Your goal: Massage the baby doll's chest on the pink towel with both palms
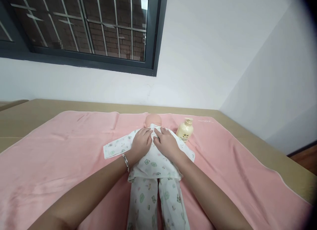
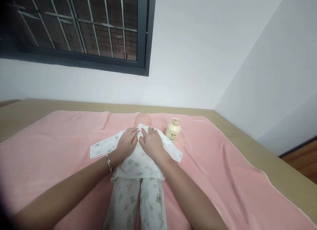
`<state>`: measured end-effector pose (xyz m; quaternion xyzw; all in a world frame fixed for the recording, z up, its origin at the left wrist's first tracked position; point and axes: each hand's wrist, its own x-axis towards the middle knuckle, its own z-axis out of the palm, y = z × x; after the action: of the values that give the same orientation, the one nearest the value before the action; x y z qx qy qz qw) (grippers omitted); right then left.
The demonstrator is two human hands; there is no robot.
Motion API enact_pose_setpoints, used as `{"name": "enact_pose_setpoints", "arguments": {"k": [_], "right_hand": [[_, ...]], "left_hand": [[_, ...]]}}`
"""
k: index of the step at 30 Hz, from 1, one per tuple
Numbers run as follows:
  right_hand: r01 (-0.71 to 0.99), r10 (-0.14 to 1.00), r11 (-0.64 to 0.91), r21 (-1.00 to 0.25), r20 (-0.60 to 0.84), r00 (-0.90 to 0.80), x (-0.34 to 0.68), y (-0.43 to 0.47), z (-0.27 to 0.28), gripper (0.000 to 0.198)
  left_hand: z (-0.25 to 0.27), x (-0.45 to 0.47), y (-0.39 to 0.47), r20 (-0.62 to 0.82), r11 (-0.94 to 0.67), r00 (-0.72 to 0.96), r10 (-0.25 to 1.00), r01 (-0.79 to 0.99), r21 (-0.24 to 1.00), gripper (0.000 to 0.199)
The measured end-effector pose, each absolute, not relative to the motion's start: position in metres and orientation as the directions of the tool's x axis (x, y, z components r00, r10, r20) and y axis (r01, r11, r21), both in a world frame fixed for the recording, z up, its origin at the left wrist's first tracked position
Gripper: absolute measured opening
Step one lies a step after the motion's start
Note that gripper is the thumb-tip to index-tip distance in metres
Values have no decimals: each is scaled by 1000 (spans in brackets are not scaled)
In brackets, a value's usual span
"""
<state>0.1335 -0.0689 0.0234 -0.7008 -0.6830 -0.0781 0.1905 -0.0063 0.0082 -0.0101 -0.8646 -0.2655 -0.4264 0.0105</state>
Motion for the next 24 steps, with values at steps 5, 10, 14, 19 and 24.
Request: {"name": "enact_pose_setpoints", "arguments": {"k": [5, 10, 14, 19, 24], "right_hand": [[988, 906, -92, -125, 400, 135, 121, -75, 26, 48], [977, 903, -86, -197, 398, 160, 127, -69, 22, 47], [949, 926, -45, -311, 343, 156, 137, -61, 14, 52], [936, 930, -17, -352, 338, 144, 140, -60, 10, 52], [937, 924, -11, -348, 354, 142, 139, -60, 10, 52]], "left_hand": [[-2, -8, -3, 729, -785, 441, 523, 583, 210, 19], [2, -6, -6, 667, -717, 446, 597, 669, 195, 19], [-3, -4, 2, 620, -724, 459, 637, 631, 277, 30], [-11, -4, 10, 600, -742, 474, 644, 578, 339, 38], [-11, -4, 10, 594, -736, 468, 655, 575, 359, 39]]}}
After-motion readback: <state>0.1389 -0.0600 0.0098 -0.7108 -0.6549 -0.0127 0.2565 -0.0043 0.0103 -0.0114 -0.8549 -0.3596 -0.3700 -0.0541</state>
